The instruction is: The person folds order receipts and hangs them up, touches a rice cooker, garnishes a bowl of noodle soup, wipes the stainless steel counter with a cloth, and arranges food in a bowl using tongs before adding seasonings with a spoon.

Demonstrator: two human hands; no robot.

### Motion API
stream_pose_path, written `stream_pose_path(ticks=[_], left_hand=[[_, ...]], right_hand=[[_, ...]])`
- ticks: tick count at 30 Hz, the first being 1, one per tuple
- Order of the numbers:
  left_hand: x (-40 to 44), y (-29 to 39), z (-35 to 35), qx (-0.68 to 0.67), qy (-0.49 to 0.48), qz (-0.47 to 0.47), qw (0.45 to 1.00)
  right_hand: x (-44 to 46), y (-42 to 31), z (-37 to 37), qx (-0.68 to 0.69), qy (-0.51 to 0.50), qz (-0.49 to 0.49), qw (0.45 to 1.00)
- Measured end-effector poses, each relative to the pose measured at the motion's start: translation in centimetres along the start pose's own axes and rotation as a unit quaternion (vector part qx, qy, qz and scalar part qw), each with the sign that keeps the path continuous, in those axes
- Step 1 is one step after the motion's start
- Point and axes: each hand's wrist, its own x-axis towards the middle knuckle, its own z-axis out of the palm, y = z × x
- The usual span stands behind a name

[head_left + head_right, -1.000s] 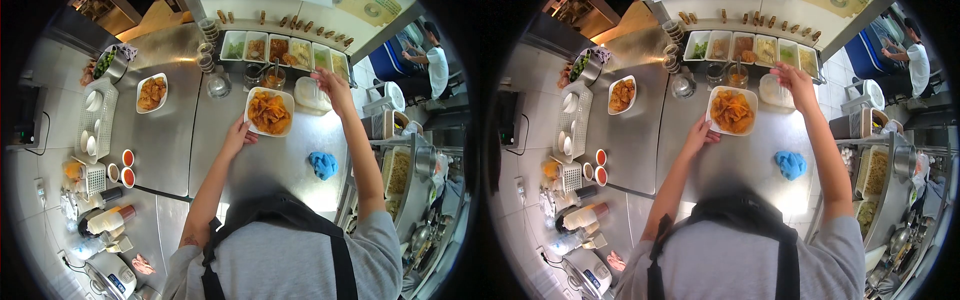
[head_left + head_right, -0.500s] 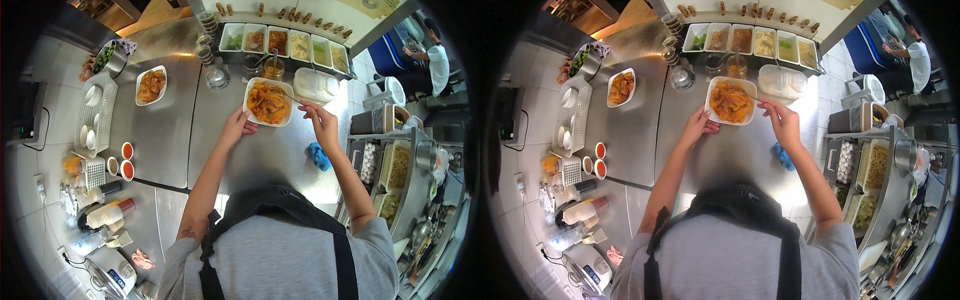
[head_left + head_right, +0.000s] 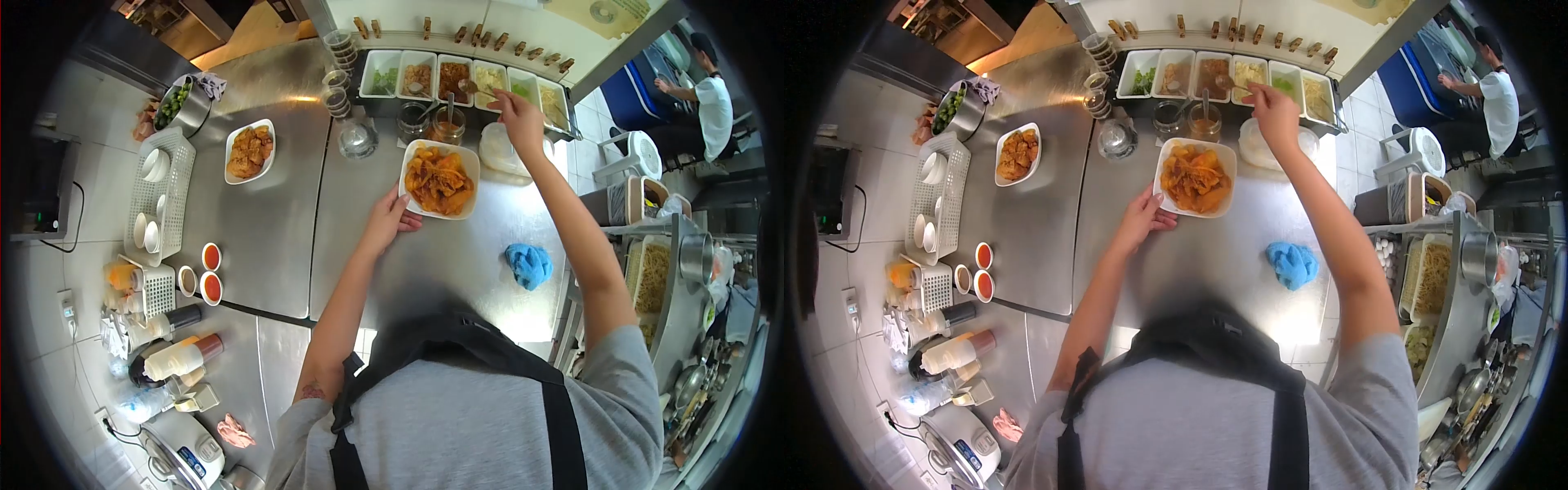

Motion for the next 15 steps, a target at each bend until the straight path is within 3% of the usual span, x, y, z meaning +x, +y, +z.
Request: stream_pose_path(ticks=[3, 6, 10, 11, 15], left_hand=[[-0.1, -0.2, -0.2, -0.004, 0.0, -0.003, 1.0], [0.1, -0.3, -0.3, -0.014, -0.006, -0.003, 1.0], [0.4, -0.5, -0.5, -0.025, -0.017, -0.008, 1.0], [0.4, -0.6, -0.5, -0.031, -0.02, -0.01, 0.999], [0.5, -0.6, -0.7, -0.022, -0.019, -0.009, 1.0]], right_hand=[[2.1, 0.8, 1.3, -0.231, -0.031, -0.124, 0.964], [2.3, -1.3, 1.4, -0.312, 0.068, -0.273, 0.908], [1.4, -2.8, 4.0, -0.231, 0.006, -0.272, 0.934], [1.7, -2.4, 4.4, -0.245, -0.008, -0.314, 0.917], [2.7, -1.0, 5.5, -0.21, -0.098, -0.206, 0.951]])
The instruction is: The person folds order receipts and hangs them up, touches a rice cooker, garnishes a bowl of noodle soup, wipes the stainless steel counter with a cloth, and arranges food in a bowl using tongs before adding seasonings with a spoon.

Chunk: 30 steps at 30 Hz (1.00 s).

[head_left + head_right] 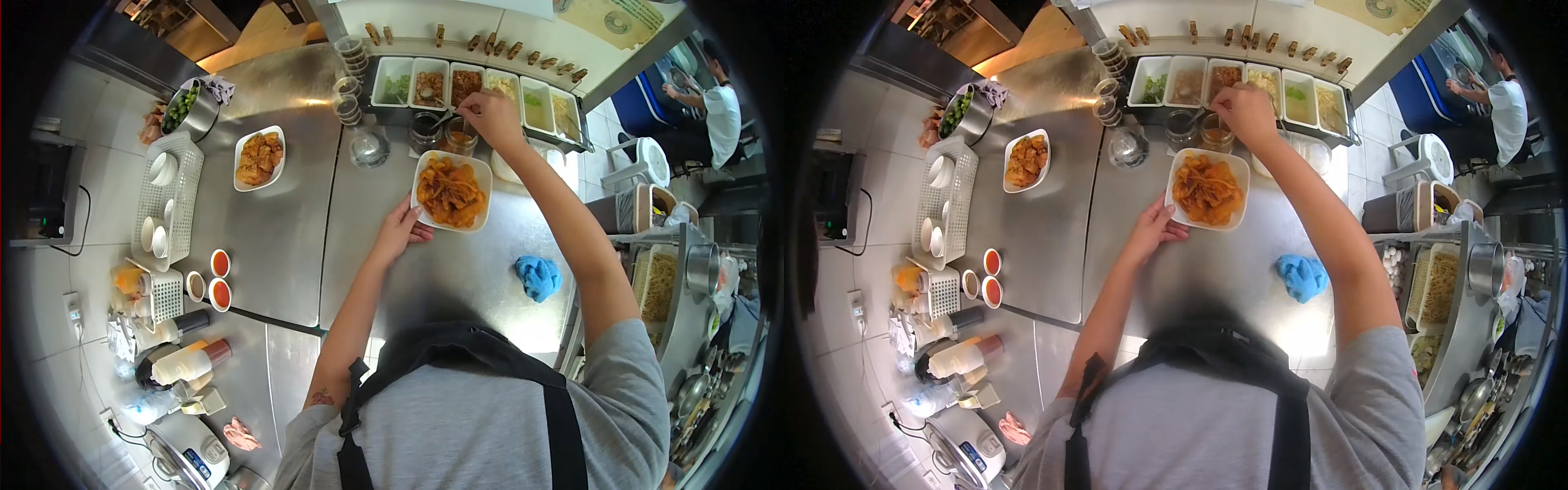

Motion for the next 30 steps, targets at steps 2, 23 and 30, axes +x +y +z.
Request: stream_pose_path(ticks=[2, 23, 30], left_hand=[[-0.2, 0.0, 0.2, 0.001, 0.002, 0.0, 1.0], [-0.6, 0.6, 1.8, -0.013, 0.046, 0.011, 0.999], [-0.4, -0.2, 2.2, -0.028, 0.074, 0.021, 0.997]], right_hand=[[-0.5, -0.2, -0.3, 0.035, -0.062, 0.061, 0.996], [-4.4, 0.5, 0.0, 0.016, 0.061, -0.099, 0.993], [-4.9, -0.5, -1.8, 0.16, -0.042, 0.19, 0.968]])
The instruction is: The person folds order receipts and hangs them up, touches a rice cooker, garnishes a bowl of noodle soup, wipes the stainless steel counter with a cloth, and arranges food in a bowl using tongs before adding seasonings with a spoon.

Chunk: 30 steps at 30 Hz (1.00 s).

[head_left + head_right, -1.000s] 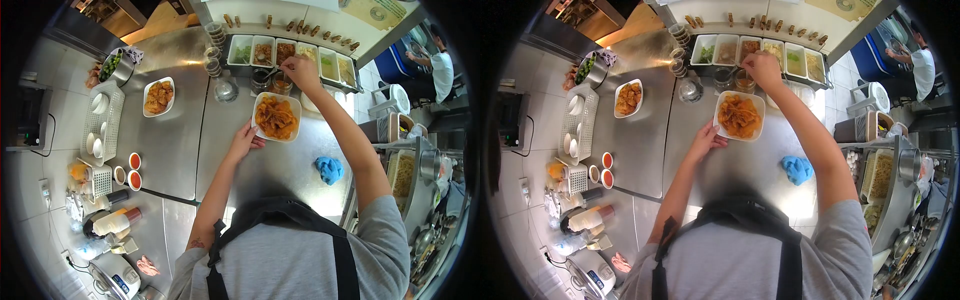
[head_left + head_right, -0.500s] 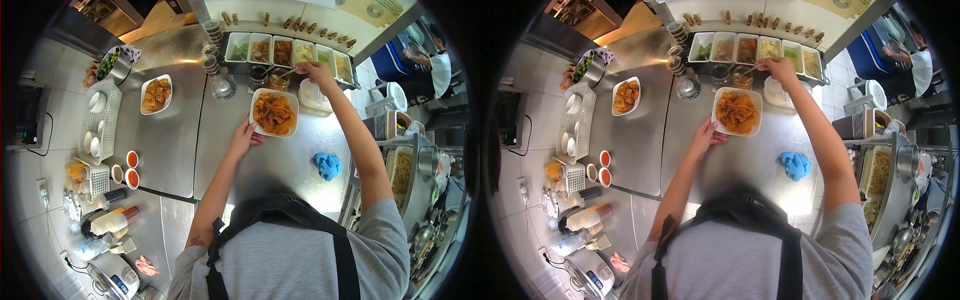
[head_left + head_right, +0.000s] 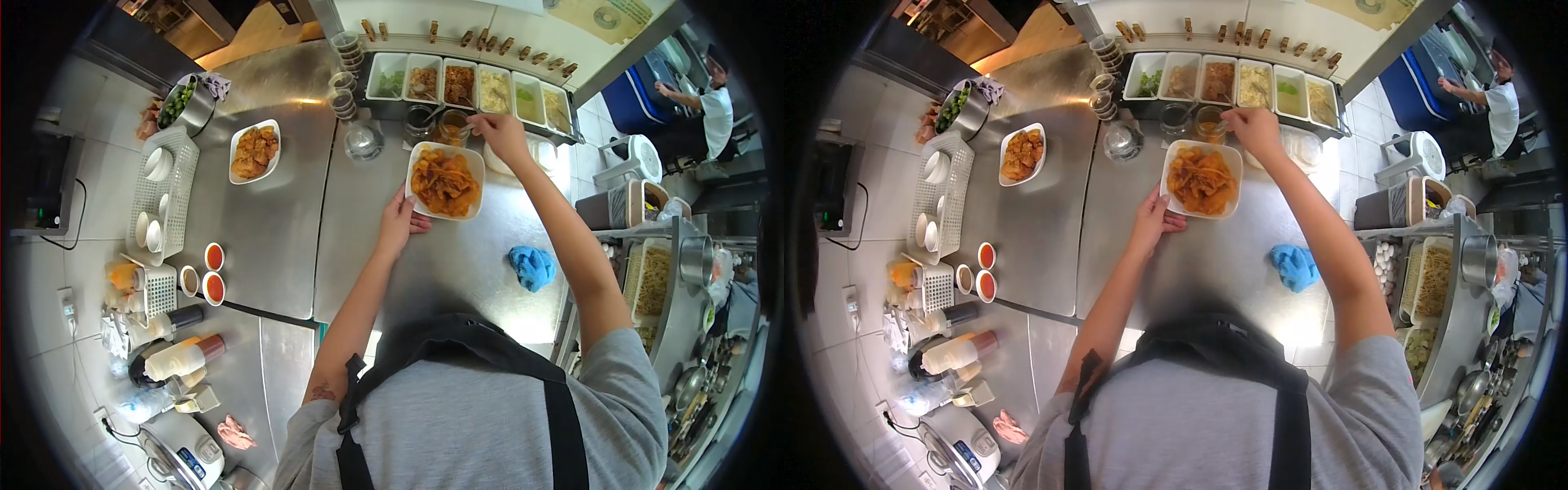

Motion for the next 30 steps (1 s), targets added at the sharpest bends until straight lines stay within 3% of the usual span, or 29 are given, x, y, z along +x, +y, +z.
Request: stream_pose_path(ticks=[4, 7, 10, 14, 17, 21, 30], left_hand=[[-0.2, 0.1, -0.2, 0.001, 0.0, 0.003, 1.0], [-0.5, 0.2, -0.4, 0.006, -0.004, -0.001, 1.0], [-1.2, 0.1, -1.0, -0.014, -0.001, -0.021, 1.0], [-2.0, -1.2, -2.9, -0.046, 0.004, -0.03, 0.998], [-3.0, -1.2, -3.6, -0.042, 0.015, -0.024, 0.999], [-3.6, -1.5, -4.1, -0.04, 0.02, -0.017, 0.999], [-4.5, -2.1, -4.0, -0.035, 0.026, -0.013, 0.999]], right_hand=[[-0.3, 1.7, -2.0, 0.212, 0.02, 0.204, 0.955], [-1.4, 2.9, -3.1, 0.368, 0.003, 0.198, 0.908], [-3.5, 1.6, -4.6, 0.392, 0.012, 0.193, 0.9], [-8.1, -1.8, -6.7, 0.275, 0.022, 0.138, 0.951], [-11.3, -3.4, -6.8, 0.114, 0.056, 0.035, 0.991], [-12.8, -5.7, -6.9, -0.026, 0.107, -0.129, 0.986], [-13.8, -6.5, -4.4, -0.026, 0.124, -0.242, 0.962]])
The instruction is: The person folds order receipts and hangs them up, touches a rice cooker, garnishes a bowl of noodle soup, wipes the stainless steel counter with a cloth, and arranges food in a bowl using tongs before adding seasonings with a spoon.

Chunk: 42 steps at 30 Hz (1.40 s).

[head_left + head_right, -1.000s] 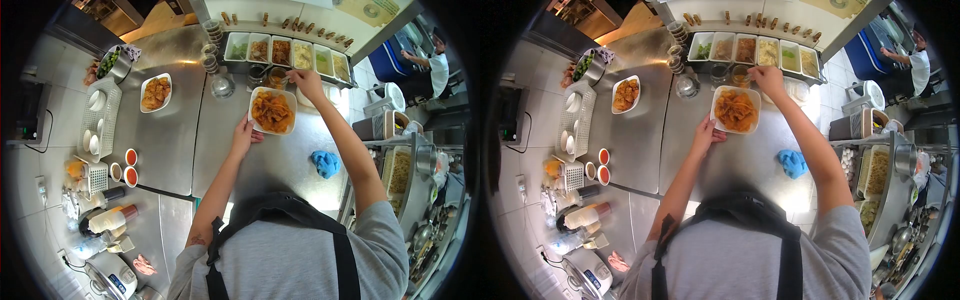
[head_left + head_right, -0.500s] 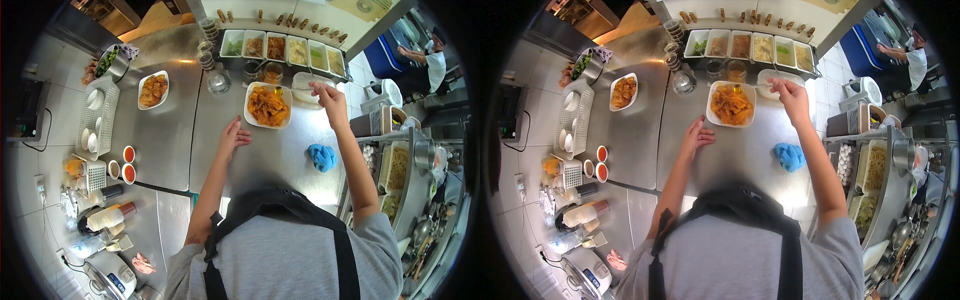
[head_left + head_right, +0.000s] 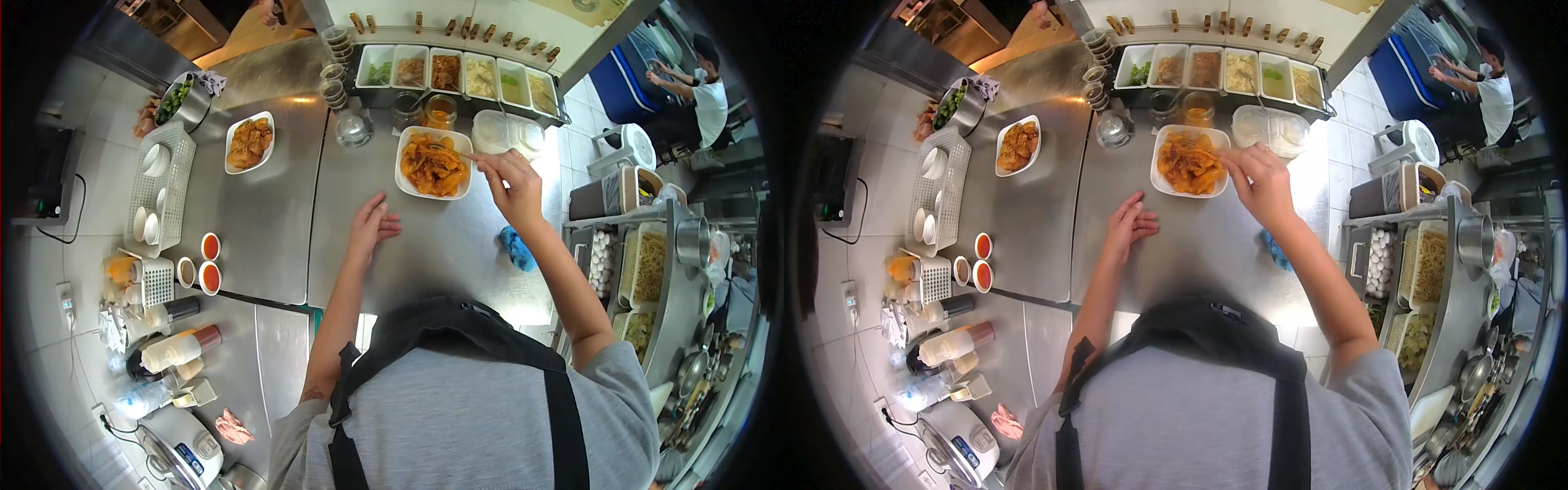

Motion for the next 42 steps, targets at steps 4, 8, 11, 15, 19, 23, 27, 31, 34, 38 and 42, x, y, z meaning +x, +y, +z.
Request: stream_pose_path(ticks=[4, 8, 11, 15, 19, 23, 27, 31, 34, 38, 42], left_hand=[[0.1, 0.1, 0.5, -0.004, 0.008, 0.009, 1.0], [0.7, 0.3, 1.4, -0.003, 0.005, 0.015, 1.0], [1.2, 0.4, 2.1, 0.001, -0.004, 0.024, 1.0], [1.9, 0.7, 3.2, 0.042, -0.006, 0.05, 0.998], [3.0, 1.6, 4.2, 0.113, -0.002, 0.07, 0.991], [4.6, 1.8, 4.3, 0.146, 0.014, 0.075, 0.986], [3.7, 3.4, 3.9, 0.242, 0.047, 0.079, 0.966], [0.7, 3.3, 1.0, 0.268, 0.032, 0.062, 0.961], [-1.7, 2.6, -1.0, 0.271, 0.034, 0.054, 0.96], [-3.7, 1.6, -2.7, 0.301, 0.048, 0.069, 0.95], [-4.6, 1.7, -3.6, 0.314, 0.049, 0.103, 0.943]], right_hand=[[-1.4, -0.3, -0.3, 0.017, -0.024, 0.015, 0.999], [-4.1, 3.2, 1.5, 0.213, 0.039, 0.316, 0.924], [-2.8, 6.3, 1.9, 0.353, 0.129, 0.422, 0.825], [3.1, 7.5, 1.8, 0.154, 0.097, 0.286, 0.941], [7.0, 9.7, 5.3, 0.012, 0.028, 0.109, 0.994], [7.2, 9.0, 6.2, -0.072, -0.107, 0.156, 0.979], [1.0, 7.0, 2.7, -0.083, -0.063, 0.247, 0.963], [-10.2, 4.7, -4.1, -0.194, -0.214, 0.21, 0.934], [-14.7, 6.4, -6.3, -0.191, -0.237, 0.186, 0.934], [-11.3, 5.8, -6.2, -0.054, -0.152, 0.276, 0.948], [-6.3, 7.3, -2.1, 0.044, -0.17, 0.339, 0.924]])
